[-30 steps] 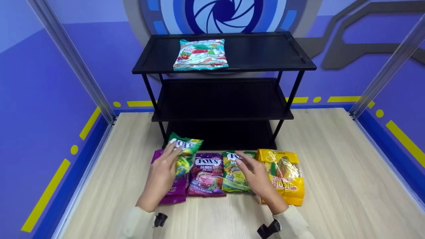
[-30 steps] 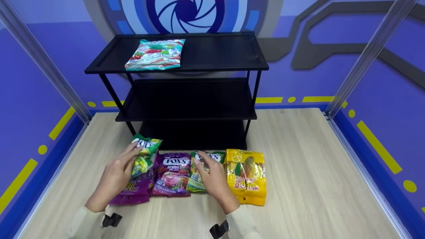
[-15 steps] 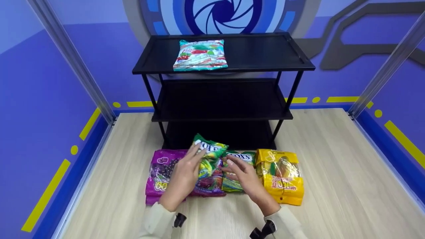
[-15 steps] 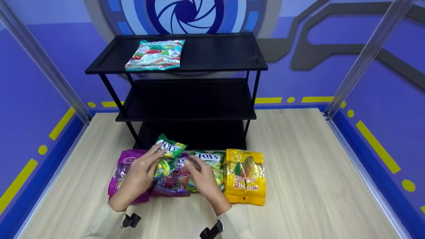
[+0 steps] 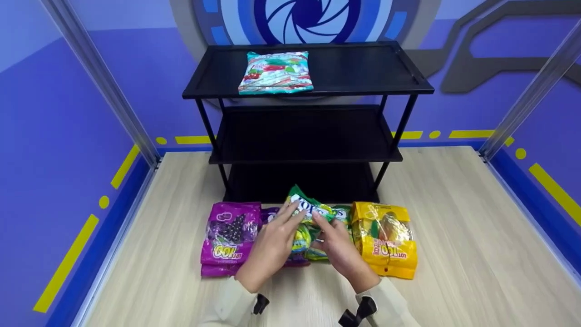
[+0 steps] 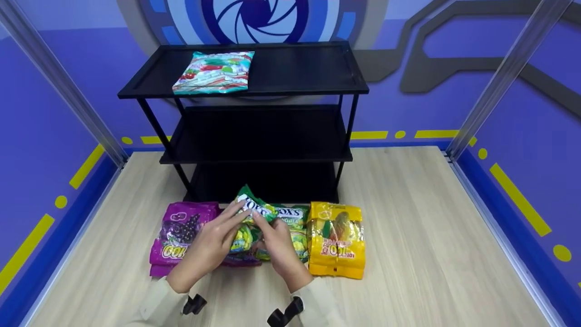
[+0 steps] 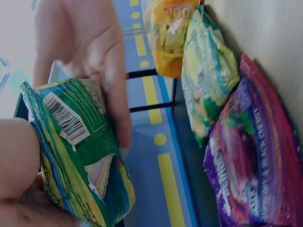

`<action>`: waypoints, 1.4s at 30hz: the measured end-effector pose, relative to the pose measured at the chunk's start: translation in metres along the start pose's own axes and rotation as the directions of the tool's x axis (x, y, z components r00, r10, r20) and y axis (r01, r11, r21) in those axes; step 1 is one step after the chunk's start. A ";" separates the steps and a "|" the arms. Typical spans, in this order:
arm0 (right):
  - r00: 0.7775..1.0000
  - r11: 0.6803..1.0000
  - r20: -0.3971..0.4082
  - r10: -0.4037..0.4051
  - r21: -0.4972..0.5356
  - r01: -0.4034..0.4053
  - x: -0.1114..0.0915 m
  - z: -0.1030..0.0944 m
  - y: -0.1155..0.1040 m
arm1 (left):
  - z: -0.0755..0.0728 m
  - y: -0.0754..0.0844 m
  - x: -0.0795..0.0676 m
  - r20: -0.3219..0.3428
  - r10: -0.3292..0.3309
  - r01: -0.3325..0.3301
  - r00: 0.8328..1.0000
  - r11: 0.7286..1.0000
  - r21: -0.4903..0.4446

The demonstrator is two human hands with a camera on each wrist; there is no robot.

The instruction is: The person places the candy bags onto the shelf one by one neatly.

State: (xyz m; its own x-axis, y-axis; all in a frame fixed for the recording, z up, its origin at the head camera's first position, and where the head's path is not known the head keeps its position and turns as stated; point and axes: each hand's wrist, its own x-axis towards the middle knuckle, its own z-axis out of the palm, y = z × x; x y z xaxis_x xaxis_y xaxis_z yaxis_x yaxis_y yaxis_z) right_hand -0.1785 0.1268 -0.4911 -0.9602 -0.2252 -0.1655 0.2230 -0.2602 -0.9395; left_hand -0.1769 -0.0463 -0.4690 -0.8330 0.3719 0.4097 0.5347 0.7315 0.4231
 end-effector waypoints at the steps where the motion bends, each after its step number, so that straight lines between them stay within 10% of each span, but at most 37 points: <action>1: 1.000 1.000 -0.011 0.002 0.014 -0.002 0.000 0.000 -0.001 | 0.001 0.000 0.000 0.003 0.006 -0.006 1.000 1.000 -0.003; 10: 0.994 0.996 -0.106 0.005 0.087 0.005 -0.002 -0.006 -0.005 | 0.000 -0.003 -0.001 0.015 0.018 -0.016 1.000 0.991 -0.133; 15: 0.987 0.994 -0.161 0.009 0.111 0.009 -0.001 -0.009 -0.009 | 0.000 -0.008 -0.002 0.019 -0.094 0.095 0.995 0.945 -0.314; 20: 0.988 0.991 -0.154 -0.007 0.128 0.027 0.001 -0.013 -0.011 | 0.002 -0.017 -0.004 0.125 -0.235 0.262 0.964 0.754 -0.603; 27: 0.993 0.993 -0.115 -0.020 0.117 0.033 0.001 -0.016 -0.013 | 0.007 -0.025 -0.007 0.365 -0.194 0.413 0.911 0.414 -0.811; 31: 0.997 0.998 -0.078 -0.008 0.061 0.013 0.000 -0.019 -0.015 | 0.008 -0.022 -0.009 0.390 -0.164 0.423 0.906 0.308 -0.852; 36: 0.999 1.000 -0.034 -0.012 0.015 0.013 -0.002 -0.021 -0.018 | 0.008 -0.016 -0.009 0.338 -0.194 0.382 0.921 0.277 -0.882; 42: 0.998 0.991 0.014 -0.069 -0.116 0.070 -0.008 -0.023 -0.016 | 0.004 -0.010 -0.003 0.214 -0.256 0.297 0.943 0.351 -0.888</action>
State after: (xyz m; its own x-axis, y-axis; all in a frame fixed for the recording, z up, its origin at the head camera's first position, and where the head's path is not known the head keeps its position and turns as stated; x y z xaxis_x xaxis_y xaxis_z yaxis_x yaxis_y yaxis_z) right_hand -0.1787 0.1547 -0.4813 -0.9708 -0.2197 -0.0961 0.1341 -0.1652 -0.9771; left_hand -0.1802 -0.0526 -0.4781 -0.9526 0.2855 0.1049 0.0667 -0.1402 0.9879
